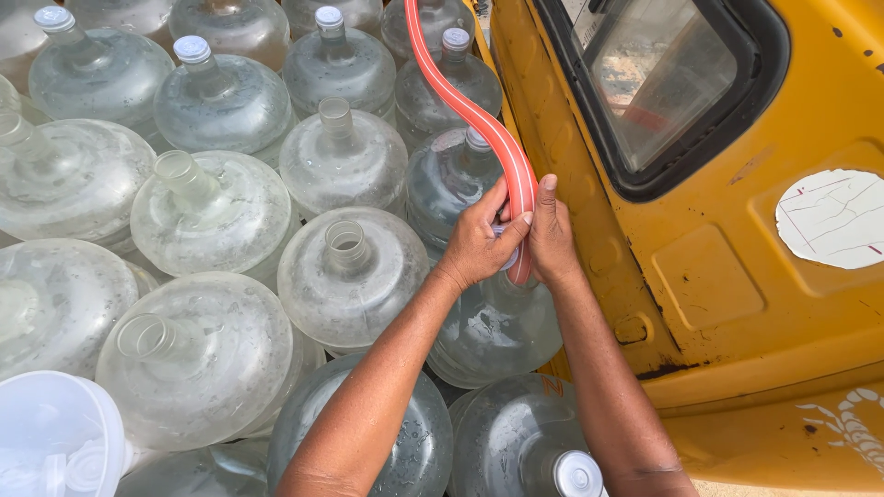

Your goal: The person fills large plastic water jugs using a hose, moving it from one jug to the next while holding it in place. They also handle a funnel and bottle caps while managing the filling process.

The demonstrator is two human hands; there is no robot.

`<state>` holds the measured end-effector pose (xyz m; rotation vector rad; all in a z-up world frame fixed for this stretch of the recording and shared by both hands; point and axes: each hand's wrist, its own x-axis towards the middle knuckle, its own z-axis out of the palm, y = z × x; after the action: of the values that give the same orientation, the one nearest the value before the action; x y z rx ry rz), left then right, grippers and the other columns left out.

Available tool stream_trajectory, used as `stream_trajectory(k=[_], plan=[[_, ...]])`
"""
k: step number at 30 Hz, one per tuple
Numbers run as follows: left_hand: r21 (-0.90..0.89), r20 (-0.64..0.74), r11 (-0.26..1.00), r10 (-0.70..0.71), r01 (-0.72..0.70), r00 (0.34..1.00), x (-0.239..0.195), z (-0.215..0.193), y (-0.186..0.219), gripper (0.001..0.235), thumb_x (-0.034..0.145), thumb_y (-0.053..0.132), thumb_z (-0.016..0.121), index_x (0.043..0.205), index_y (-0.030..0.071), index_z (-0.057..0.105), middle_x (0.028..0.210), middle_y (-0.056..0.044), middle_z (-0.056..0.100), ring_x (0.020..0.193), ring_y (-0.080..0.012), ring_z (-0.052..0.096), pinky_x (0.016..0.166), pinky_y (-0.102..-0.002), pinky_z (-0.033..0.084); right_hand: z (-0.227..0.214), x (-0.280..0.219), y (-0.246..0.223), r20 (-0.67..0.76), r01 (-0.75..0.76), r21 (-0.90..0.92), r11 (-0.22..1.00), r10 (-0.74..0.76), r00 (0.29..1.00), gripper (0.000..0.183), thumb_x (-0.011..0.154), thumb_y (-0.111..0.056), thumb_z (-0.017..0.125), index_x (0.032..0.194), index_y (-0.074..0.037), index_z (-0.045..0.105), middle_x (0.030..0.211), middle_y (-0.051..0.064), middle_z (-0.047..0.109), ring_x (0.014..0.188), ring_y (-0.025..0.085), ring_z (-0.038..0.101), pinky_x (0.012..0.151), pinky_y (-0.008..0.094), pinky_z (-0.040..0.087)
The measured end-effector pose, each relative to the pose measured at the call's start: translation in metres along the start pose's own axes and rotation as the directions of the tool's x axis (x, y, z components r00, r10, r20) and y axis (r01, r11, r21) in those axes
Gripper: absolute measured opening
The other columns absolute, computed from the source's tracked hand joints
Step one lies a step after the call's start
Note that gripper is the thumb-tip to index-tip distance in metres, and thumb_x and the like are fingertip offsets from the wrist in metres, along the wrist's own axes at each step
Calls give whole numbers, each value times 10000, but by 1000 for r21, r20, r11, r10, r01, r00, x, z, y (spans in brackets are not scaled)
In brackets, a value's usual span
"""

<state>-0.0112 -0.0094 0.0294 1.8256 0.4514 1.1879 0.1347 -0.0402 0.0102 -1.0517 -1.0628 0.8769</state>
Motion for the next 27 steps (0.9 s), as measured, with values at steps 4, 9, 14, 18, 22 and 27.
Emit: stream_trajectory(k=[4, 9, 14, 18, 22, 27], plan=[[-16, 0, 1000, 15, -15, 1000, 2, -7, 7, 438, 1000, 196, 671, 1409, 96, 551, 1018, -40, 707, 971, -134, 685, 916, -317, 568, 5, 1, -10, 17, 26, -58, 998, -25, 1000, 755, 1054, -673, 279, 886, -32, 640, 782, 61, 632, 710, 117, 624, 641, 249, 558], [-34, 14, 998, 57, -56, 998, 7, -29, 29, 464, 981, 176, 670, 1419, 84, 546, 1009, -22, 682, 943, -116, 643, 912, -311, 551, 29, 1, -39, -8, 30, -223, 974, -33, 999, 764, 1039, -671, 272, 851, -32, 647, 714, 61, 601, 616, 132, 583, 551, 266, 507], [67, 116, 997, 32, -40, 993, 26, -128, 60, 416, 987, 166, 685, 1383, 71, 602, 1005, -26, 626, 910, -130, 583, 867, -313, 549, 123, 29, -48, 30, 186, 107, 977, -190, 981, 734, 1061, -665, 317, 883, -30, 639, 848, 62, 656, 764, 136, 621, 714, 278, 546], [176, 163, 984, -22, -7, 986, 21, -207, 75, 466, 952, 184, 681, 1398, 89, 583, 1073, 2, 704, 976, -110, 651, 917, -294, 562, 204, 51, -24, 37, 156, 299, 941, -175, 984, 723, 1065, -663, 314, 916, -31, 633, 860, 62, 630, 783, 141, 596, 724, 285, 531], [313, 62, 947, -93, 69, 994, 6, -231, 64, 522, 922, 189, 694, 1428, 125, 584, 1037, -37, 718, 978, -137, 665, 921, -329, 559, 238, 59, 5, 45, 155, 253, 955, -172, 984, 770, 1037, -693, 277, 881, -31, 637, 826, 47, 639, 758, 136, 615, 702, 278, 544], [487, -32, 863, -138, 136, 990, -15, -238, 49, 567, 923, 305, 681, 1456, 164, 550, 1146, -107, 752, 1010, -288, 722, 896, -408, 548, 237, 56, 34, 97, 127, 172, 977, -145, 985, 792, 1042, -696, 243, 879, -31, 641, 789, 34, 621, 718, 135, 604, 662, 276, 529]])
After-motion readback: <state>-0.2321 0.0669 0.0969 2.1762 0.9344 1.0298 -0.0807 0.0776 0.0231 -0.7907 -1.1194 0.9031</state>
